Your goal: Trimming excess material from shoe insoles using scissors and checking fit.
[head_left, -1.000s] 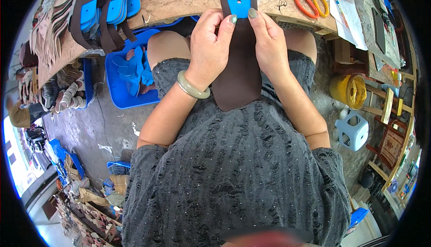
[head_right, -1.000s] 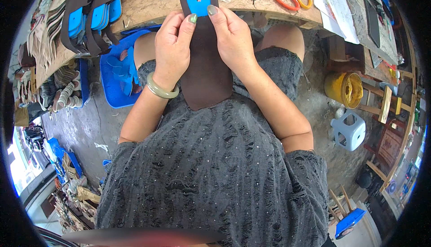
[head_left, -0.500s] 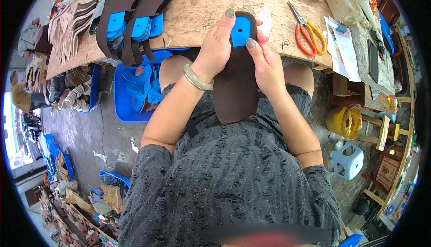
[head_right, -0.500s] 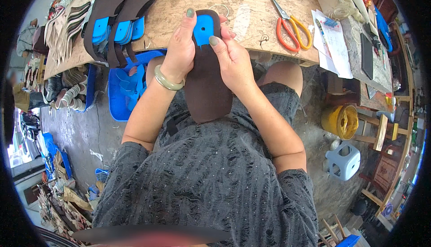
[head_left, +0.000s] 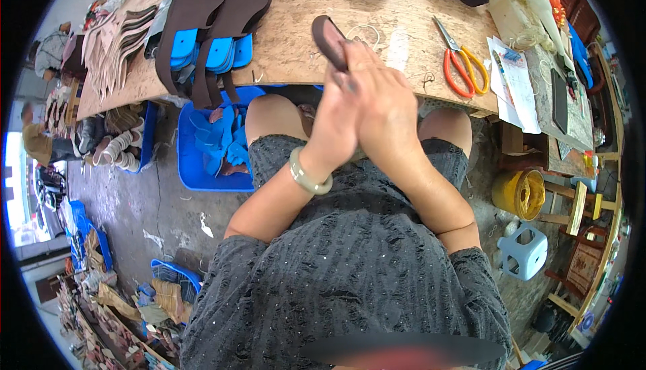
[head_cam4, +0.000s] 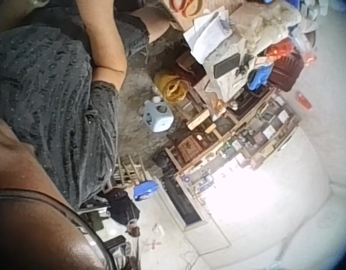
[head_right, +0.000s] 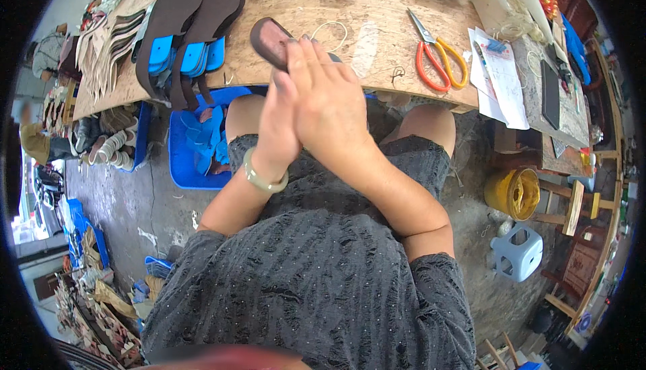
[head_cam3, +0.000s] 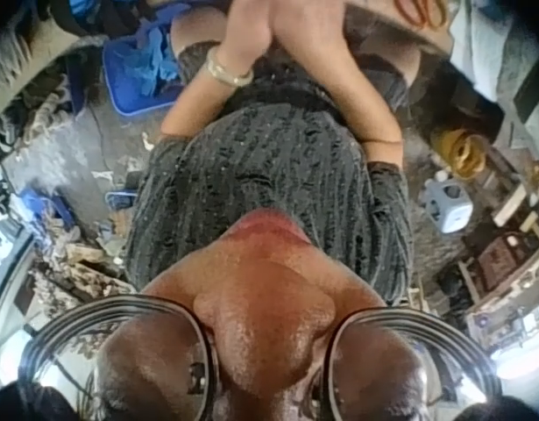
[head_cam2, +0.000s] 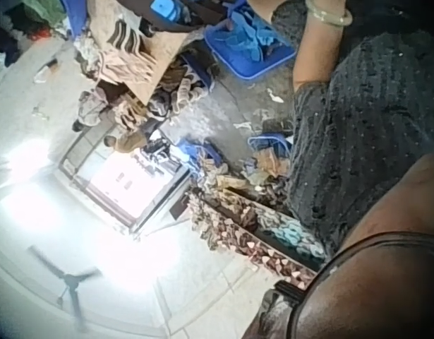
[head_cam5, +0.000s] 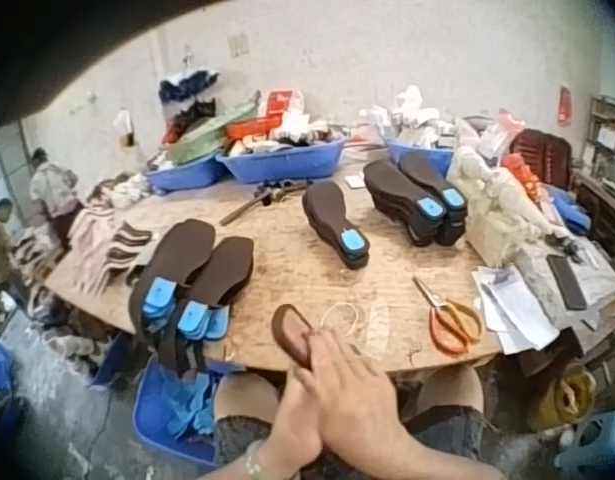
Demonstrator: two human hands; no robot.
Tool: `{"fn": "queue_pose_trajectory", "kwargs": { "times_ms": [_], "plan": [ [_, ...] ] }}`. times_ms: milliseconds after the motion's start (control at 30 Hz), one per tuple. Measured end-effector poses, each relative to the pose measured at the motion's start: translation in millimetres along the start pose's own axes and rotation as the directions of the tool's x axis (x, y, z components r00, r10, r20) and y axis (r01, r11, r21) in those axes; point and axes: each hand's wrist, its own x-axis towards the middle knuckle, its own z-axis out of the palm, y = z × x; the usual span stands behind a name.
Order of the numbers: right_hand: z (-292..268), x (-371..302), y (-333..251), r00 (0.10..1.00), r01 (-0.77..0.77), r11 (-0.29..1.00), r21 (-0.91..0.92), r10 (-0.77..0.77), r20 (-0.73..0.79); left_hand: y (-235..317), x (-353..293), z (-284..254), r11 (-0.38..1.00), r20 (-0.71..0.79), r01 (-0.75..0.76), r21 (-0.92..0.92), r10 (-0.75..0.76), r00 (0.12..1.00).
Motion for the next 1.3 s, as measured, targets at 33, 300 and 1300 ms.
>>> {"fn": "queue_pose_trajectory", "kwargs": {
  "times_ms": [33,300,1300],
  "plan": [
    [7,-6,-4,0.994,0.055,0.998,-0.018,-0.056,-0.090,-1,6,-6,0.990,-0.033,0.077,-0.122,-0.081,0.996],
    [-67,-20,47,0.979,-0.101,0.947,0.306,0.150,-0.141,8,14,-33,0.860,-0.104,0.177,-0.478,-0.255,0.961],
    [-7,-59,15,0.973,0.218,0.968,0.123,-0.225,0.051,-8,-2,-31,0.672,-0.066,0.180,-0.718,-0.323,0.944]
  ]
}}
